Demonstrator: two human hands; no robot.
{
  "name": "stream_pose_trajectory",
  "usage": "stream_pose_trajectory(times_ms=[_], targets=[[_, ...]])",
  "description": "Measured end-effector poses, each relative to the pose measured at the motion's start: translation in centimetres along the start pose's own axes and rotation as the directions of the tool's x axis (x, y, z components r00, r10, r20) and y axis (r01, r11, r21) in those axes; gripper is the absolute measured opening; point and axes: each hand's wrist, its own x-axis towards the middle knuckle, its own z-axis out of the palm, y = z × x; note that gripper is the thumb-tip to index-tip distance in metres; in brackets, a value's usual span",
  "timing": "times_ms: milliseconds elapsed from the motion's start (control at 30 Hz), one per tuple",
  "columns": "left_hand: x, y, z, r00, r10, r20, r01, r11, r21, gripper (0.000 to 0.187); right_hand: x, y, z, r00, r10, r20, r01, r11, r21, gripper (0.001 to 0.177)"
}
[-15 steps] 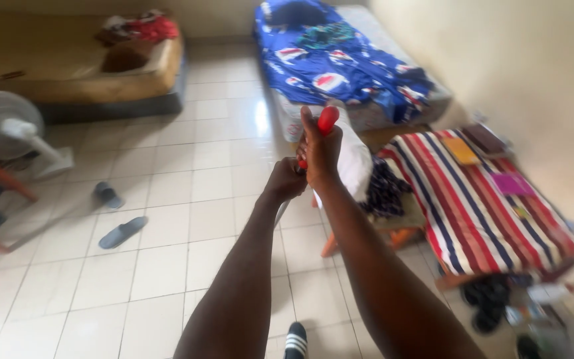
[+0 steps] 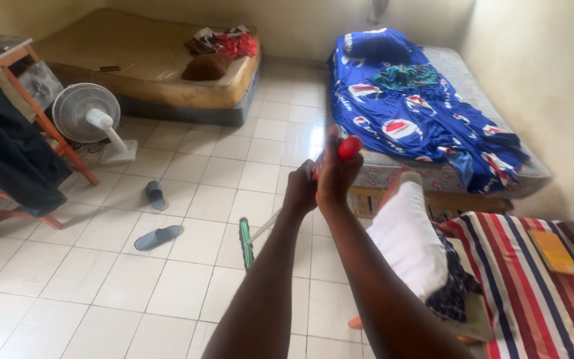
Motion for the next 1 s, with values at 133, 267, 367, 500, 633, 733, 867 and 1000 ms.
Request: stream_pose_trajectory(times_ms=[133, 267, 367, 500, 633, 733, 867, 1000], targets=[[3.7, -0.7, -1.0, 0.994, -0.1, 0.046, 0.096, 0.992, 0.077, 0.033, 2.1, 2.0, 1.8, 1.0, 0.017, -0.001, -0.017, 0.999, 0.046, 0.045], [9.0, -4.9, -0.9, 0.998, 0.062, 0.031, -0.062, 0.998, 0.017, 0.034, 6.0, 4.6, 4.2, 1.0, 0.014, -0.017, -0.012, 0.993, 0.117, 0.042], [12.6, -6.9, -1.8, 0.992, 0.097, 0.077, -0.101, 0.993, 0.057, 0.036, 8.1, 7.1, 6.0, 0.999, 0.018, -0.05, -0.011, 0.989, 0.147, 0.041], [17.3, -8.3, -3.7, 0.984, 0.078, 0.16, -0.095, 0.99, 0.107, 0.033, 11.7, 10.1, 8.8, 0.996, 0.024, -0.081, -0.008, 0.982, 0.19, 0.041], [20.8, -9.7, -4.8, 0.974, 0.063, 0.216, -0.102, 0.979, 0.175, 0.031, 13.7, 12.8, 10.6, 0.996, 0.015, -0.083, 0.002, 0.98, 0.198, 0.043], [22.7, -10.7, -5.7, 0.971, 0.004, 0.237, -0.068, 0.962, 0.265, 0.027, 14.6, 14.4, 11.9, 0.997, 0.025, -0.078, -0.01, 0.984, 0.178, 0.043], [25.9, -12.2, -6.7, 0.945, -0.077, 0.318, -0.057, 0.918, 0.391, 0.024, 16.9, 17.1, 13.8, 0.994, 0.035, -0.105, -0.021, 0.991, 0.135, 0.041], [28.7, -14.1, -7.3, 0.924, -0.157, 0.349, -0.023, 0.887, 0.46, 0.022, 19.5, 19.8, 15.4, 0.995, 0.023, -0.102, -0.017, 0.998, 0.059, 0.041]])
